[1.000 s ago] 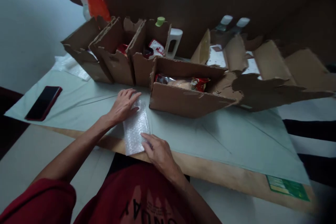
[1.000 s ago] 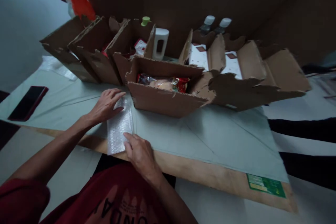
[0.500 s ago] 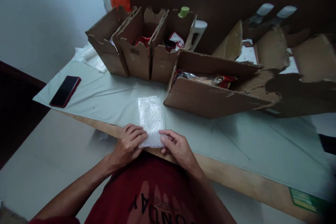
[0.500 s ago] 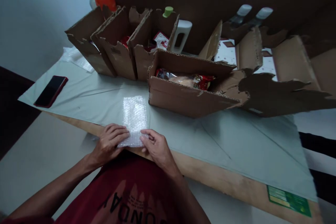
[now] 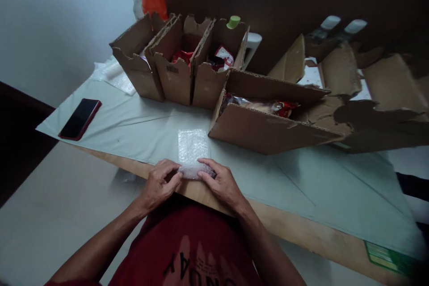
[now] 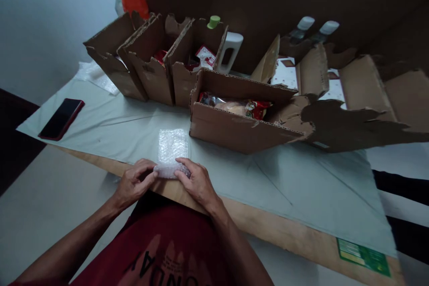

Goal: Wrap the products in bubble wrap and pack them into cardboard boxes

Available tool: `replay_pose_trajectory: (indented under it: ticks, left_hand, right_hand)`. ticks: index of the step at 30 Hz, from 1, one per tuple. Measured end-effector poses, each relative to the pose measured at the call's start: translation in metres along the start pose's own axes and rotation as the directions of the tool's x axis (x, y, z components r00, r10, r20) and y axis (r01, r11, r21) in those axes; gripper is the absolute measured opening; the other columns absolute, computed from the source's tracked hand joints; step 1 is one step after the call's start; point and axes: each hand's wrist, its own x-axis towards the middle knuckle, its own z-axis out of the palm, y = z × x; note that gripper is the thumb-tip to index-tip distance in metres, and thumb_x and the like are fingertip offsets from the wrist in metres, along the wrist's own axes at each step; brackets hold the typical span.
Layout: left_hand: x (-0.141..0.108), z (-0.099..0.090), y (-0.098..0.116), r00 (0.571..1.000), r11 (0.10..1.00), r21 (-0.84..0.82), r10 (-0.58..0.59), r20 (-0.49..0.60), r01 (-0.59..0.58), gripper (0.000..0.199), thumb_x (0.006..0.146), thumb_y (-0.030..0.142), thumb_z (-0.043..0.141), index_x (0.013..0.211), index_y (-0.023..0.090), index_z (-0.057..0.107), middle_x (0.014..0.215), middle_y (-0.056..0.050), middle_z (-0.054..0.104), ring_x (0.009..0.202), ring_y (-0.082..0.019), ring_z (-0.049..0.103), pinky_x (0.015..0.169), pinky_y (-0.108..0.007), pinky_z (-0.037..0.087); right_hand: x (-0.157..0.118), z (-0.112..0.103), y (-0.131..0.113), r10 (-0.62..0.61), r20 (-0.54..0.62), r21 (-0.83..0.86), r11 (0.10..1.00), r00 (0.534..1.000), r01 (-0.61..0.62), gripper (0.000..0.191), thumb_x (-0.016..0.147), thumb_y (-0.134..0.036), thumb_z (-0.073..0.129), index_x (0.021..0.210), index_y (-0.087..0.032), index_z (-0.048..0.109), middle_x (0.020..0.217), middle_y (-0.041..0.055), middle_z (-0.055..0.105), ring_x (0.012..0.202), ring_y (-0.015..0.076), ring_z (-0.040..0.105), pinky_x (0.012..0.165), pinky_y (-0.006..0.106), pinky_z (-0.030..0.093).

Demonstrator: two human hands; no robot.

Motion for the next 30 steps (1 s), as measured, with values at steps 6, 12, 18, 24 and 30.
replay_pose_trajectory:
  ticks: [6,12,18,24,30]
  left_hand:
    - [0.007,0.016,-0.007,0.989,0.945,0.298,-0.108,-0.104,0.134,0.018,0.091,0.022,0.059,0.104,0.020,0.070,0.081,-0.005,0.071,0.081,-0.024,0.064,0.080,-0.040,0.048]
    - [0.009,0.019,-0.008,0.988,0.930,0.341,-0.107,-0.109,0.138,0.035,0.094,0.021,0.058,0.128,0.019,0.061,0.092,-0.006,0.071,0.088,-0.025,0.065,0.083,-0.040,0.049]
    - [-0.006,-0.002,0.001,0.989,0.966,0.211,0.149,0.001,-0.146,0.041,0.099,0.028,0.058,0.139,0.021,0.054,0.126,-0.013,0.066,0.116,-0.027,0.062,0.101,-0.045,0.047]
    - [0.000,-0.001,0.001,0.997,0.981,0.192,0.001,0.076,-0.016,0.033,0.100,0.029,0.056,0.131,0.020,0.062,0.088,-0.005,0.070,0.084,-0.022,0.063,0.083,-0.038,0.051]
    - [0.014,0.009,-0.012,0.999,0.917,0.397,-0.026,-0.041,0.040,0.035,0.098,0.034,0.057,0.129,0.020,0.062,0.109,-0.012,0.067,0.101,-0.029,0.063,0.092,-0.044,0.053]
  right_hand:
    - [-0.007,-0.003,-0.004,-0.047,-0.212,-0.202,0.979,0.976,0.003,0.042,0.094,-0.031,0.062,0.134,-0.019,0.065,0.116,0.0110,0.076,0.090,0.0233,0.071,0.087,0.040,0.055]
    - [-0.024,-0.002,-0.013,-0.399,0.056,-0.538,0.760,0.915,0.365,0.040,0.096,-0.017,0.058,0.135,-0.024,0.064,0.142,0.0142,0.064,0.136,0.0312,0.054,0.106,0.050,0.045]
    - [-0.003,0.000,-0.012,-0.294,0.207,-0.397,0.846,0.933,0.355,0.032,0.103,-0.016,0.049,0.128,-0.022,0.068,0.121,0.0105,0.076,0.110,0.0246,0.069,0.099,0.045,0.049]
    - [-0.016,-0.015,-0.017,-0.143,0.083,-0.393,0.905,0.986,0.165,0.030,0.104,-0.030,0.052,0.127,-0.022,0.069,0.126,0.0101,0.074,0.115,0.0265,0.067,0.097,0.043,0.050]
    - [0.017,-0.015,-0.018,-0.113,0.027,-0.563,0.819,0.993,0.109,0.058,0.094,-0.050,0.066,0.139,-0.014,0.060,0.151,0.0210,0.055,0.135,0.0373,0.052,0.106,0.055,0.043]
